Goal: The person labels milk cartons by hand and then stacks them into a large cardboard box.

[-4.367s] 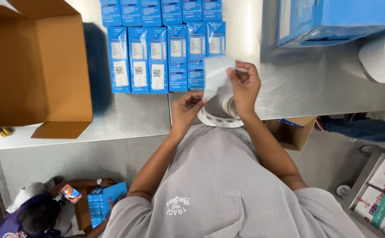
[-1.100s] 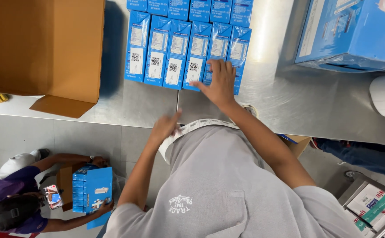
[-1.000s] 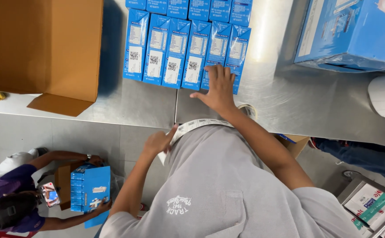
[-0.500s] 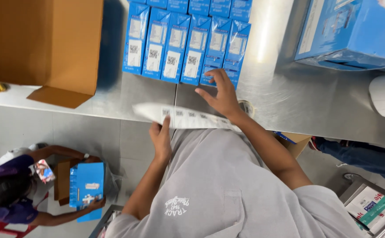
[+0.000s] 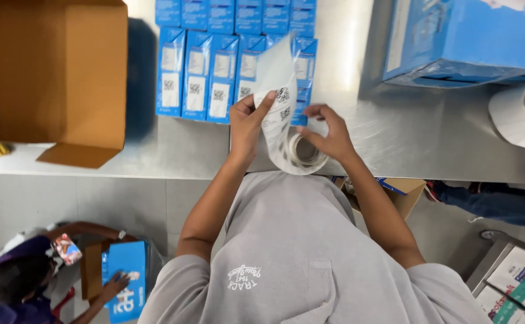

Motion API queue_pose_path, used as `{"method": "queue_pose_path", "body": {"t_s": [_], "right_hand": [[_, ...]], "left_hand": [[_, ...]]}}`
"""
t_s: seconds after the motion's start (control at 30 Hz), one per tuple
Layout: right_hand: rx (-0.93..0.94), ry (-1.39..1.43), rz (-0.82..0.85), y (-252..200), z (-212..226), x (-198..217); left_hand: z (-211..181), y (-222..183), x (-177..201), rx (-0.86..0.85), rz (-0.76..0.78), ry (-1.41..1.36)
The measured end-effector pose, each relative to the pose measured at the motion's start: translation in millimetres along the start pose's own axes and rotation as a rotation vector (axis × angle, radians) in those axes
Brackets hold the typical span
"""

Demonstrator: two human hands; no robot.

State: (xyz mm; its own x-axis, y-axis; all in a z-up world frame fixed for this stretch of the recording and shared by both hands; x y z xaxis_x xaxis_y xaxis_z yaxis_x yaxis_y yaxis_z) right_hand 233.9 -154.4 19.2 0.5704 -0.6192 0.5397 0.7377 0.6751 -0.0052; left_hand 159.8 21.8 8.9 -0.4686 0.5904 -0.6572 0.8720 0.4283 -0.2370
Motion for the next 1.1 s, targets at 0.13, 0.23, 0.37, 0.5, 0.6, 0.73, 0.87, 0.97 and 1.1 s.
{"method": "queue_pose_path", "body": {"t_s": [0.13, 0.23, 0.37, 0.5, 0.6, 0.73, 0.87, 0.97, 1.1], "right_hand": [[-0.048, -0.37, -0.012, -45.4, -28.8, 0.2], [-0.226, -0.559, 0.005, -79.8, -82.7, -5.6], [-0.424, -0.637, -0.183, -109.1, -80.2, 26.9], [-0.134, -0.755, -0.481, -101.4, -6.4, 67.0], [-0.335, 0.474, -0.46, -91.8, -56.0, 62.2], [-0.24, 0.486, -0.558, -80.0, -45.7, 77.9], [-0.264, 0.402, -0.769, -83.3, -27.6, 103.1], [-0.107, -0.148, -0.868, -85.4, 32.7, 124.4], [0.035, -0.398, -0.665, -70.9, 46.5, 106.5]], "left_hand": [[16.8, 8.3, 0.2, 0.032, -0.062, 0.061], [27.9, 14.0, -23.3, 0.061, 0.061, 0.035], [73.1, 19.0, -21.5, 0.284, 0.004, -0.084], [114.9, 16.5, -47.4, 0.445, 0.152, -0.17], [126.4, 6.1, -70.8, 0.446, 0.264, 0.052], [112.3, -1.0, -91.8, 0.345, 0.319, 0.193], [105.3, -9.3, -97.1, 0.332, 0.355, 0.12], [107.3, -7.6, -90.1, 0.291, 0.318, 0.117], [89.2, -9.2, -98.5, 0.115, 0.314, 0.288]]}}
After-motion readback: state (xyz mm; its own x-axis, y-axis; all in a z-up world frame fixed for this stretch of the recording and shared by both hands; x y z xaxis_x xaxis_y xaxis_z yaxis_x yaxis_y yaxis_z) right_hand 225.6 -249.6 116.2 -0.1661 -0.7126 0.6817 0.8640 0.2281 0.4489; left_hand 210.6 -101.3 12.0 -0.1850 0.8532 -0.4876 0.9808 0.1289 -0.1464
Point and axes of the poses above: each hand's wrist, its own y-axis towards the middle knuckle, its own x-axis out of the back of the hand, z = x × y, the point moved 10 cm from there along y, towards the middle knuckle, and after that the axes turned 15 degrees about -y, right-handed, at the moved point
